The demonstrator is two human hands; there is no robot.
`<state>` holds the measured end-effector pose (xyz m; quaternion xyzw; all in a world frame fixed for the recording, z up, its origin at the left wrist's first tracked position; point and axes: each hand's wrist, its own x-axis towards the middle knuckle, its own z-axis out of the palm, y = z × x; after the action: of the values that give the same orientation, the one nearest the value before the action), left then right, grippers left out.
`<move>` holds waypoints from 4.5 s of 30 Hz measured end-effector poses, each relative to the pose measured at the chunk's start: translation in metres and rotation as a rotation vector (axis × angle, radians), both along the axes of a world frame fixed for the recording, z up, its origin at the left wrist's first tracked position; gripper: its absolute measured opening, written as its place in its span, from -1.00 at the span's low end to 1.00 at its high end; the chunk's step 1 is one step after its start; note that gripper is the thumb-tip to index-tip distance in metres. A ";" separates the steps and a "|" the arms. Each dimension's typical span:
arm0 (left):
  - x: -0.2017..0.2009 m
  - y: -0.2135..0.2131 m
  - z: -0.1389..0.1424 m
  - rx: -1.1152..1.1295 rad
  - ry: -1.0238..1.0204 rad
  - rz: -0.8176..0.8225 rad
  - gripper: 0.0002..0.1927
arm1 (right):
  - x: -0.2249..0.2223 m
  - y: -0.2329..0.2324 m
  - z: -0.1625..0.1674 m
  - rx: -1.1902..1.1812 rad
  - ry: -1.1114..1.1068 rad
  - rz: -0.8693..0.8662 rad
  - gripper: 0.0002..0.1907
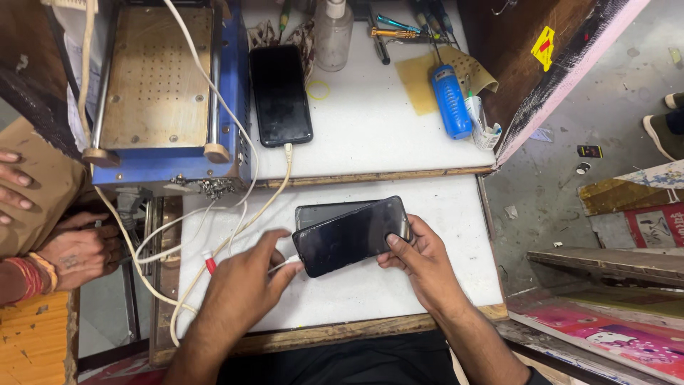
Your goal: The person uses a red-handled screwdriver to remove screws from the back of a smartphone. They then pry open the back cover, remove the battery, and place the components on the workbench.
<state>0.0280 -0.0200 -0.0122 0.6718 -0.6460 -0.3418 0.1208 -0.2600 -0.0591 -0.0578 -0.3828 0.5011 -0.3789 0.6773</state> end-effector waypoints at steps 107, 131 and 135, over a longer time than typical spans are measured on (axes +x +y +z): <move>-0.059 -0.080 -0.018 -0.452 0.914 0.479 -0.02 | 0.045 -0.036 0.044 -0.476 0.999 0.320 -0.77; -0.069 -0.056 -0.033 -0.306 1.323 0.427 0.00 | 0.045 -0.002 0.060 -0.205 0.749 0.482 -0.64; -0.071 -0.055 -0.033 -0.321 1.290 0.411 -0.02 | 0.043 0.002 0.051 -0.387 0.699 0.439 -0.67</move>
<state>-0.0428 -0.0751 -0.0454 0.4170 -0.3474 -0.5432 0.6405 -0.2170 -0.0574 -0.0066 -0.7044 0.5267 -0.1608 0.4478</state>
